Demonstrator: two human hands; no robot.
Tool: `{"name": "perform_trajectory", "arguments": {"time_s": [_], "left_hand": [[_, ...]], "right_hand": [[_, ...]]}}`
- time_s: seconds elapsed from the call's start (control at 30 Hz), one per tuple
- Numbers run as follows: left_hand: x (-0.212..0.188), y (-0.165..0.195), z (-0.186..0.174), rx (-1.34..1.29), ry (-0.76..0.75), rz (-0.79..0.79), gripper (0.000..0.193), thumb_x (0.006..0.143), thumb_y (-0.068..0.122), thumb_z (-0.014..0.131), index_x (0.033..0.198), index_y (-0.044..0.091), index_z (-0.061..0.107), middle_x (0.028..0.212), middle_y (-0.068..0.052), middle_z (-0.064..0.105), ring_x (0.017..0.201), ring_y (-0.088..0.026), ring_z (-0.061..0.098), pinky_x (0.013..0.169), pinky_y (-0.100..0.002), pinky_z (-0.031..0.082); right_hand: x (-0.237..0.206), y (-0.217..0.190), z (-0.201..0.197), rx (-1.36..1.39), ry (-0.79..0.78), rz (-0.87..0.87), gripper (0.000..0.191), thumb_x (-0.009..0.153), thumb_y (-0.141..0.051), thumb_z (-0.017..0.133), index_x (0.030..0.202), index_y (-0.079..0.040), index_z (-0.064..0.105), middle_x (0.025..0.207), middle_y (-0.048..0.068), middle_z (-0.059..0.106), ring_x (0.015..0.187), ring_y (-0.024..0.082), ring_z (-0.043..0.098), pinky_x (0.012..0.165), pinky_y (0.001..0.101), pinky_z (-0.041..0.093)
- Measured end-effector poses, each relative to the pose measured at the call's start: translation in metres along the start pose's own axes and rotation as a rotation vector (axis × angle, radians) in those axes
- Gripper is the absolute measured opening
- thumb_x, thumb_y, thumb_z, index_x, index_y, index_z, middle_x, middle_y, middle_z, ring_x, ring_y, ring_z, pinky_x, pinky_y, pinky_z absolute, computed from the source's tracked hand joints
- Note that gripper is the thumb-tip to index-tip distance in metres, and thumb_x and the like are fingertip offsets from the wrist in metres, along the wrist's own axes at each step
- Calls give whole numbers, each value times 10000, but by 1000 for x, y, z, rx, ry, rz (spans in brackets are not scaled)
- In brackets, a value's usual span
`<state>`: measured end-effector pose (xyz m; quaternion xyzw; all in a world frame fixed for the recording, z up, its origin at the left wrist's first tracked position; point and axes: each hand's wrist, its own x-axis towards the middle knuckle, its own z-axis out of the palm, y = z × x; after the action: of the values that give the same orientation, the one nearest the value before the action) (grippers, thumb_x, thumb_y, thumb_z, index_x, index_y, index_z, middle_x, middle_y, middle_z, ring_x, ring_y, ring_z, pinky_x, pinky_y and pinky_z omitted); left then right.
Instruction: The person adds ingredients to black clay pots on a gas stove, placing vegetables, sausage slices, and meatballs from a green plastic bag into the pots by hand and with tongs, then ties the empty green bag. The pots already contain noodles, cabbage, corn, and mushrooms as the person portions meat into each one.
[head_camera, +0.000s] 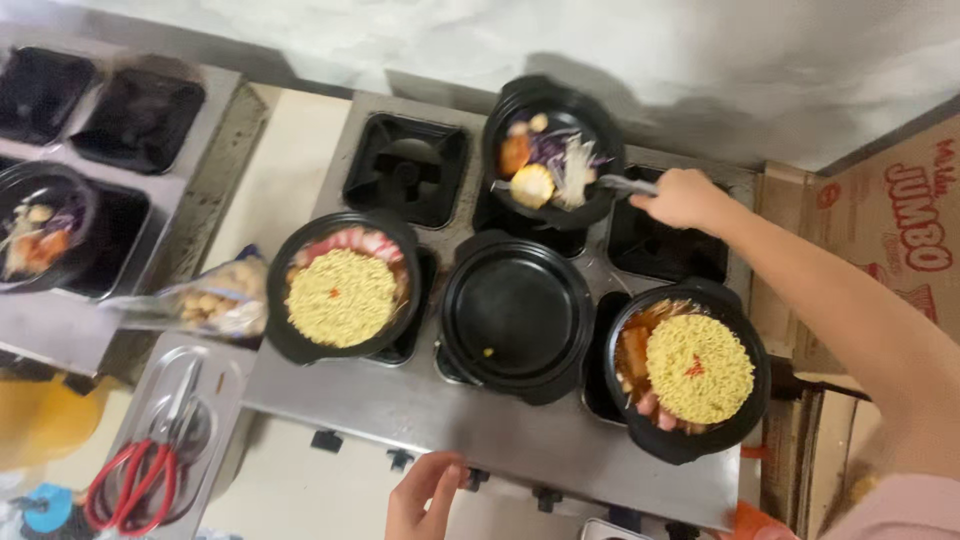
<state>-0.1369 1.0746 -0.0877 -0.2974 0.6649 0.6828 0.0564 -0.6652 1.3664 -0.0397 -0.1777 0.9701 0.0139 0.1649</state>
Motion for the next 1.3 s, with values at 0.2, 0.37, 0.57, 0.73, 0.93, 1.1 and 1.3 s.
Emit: {"name": "perform_trajectory", "arguments": {"time_s": [0.2,0.37,0.57,0.73,0.93,1.1,1.3], "left_hand": [[-28,30,-24,-24,37,76,272,943,208,655,1093,-7,730,884,-94,810,856,-160,779,808,-302,599],[-55,60,-66,-44,53,195,254,973,207,640,1095,-5,708,868,-89,802,861,-146,768,800,-288,583],[-95,62,-159,-157,147,262,224,978,189,636,1078,-3,692,882,-66,782,852,-134,744,764,-282,565],[-142,30,-285,-198,257,391,201,995,168,634,1073,-10,687,886,-56,767,872,-125,731,806,-276,558],[-199,-6,-455,-188,370,413,192,989,157,645,1055,-14,704,883,-60,762,867,-121,722,822,-279,561],[-204,-14,-573,-255,446,445,188,987,147,642,1055,-17,703,930,-60,766,872,-123,718,825,-287,568],[-148,-11,-694,-214,422,499,171,998,148,648,1033,-12,697,933,-58,765,876,-112,718,824,-274,568]], "right_hand": [[-36,-28,-67,-44,26,73,802,1000,-656,564,701,71,721,629,254,694,652,410,688,702,488,588],[-87,-114,-122,30,-12,31,726,962,-606,587,629,28,707,539,170,684,562,311,680,648,435,575],[-163,-291,-143,263,-109,-30,555,931,-487,666,683,10,671,563,130,638,517,255,631,588,401,518],[-225,-457,-130,414,-175,-227,516,942,-417,668,657,10,618,556,87,577,486,213,548,536,386,458],[-262,-656,-111,495,-258,-222,455,946,-362,673,687,9,616,588,67,578,491,199,534,514,382,457],[-242,-803,-102,441,-237,-276,466,959,-358,682,691,19,632,594,92,593,497,223,561,527,388,459],[-184,-938,-96,470,-209,-277,435,965,-344,687,738,24,637,657,93,621,536,192,580,548,379,491]]}}
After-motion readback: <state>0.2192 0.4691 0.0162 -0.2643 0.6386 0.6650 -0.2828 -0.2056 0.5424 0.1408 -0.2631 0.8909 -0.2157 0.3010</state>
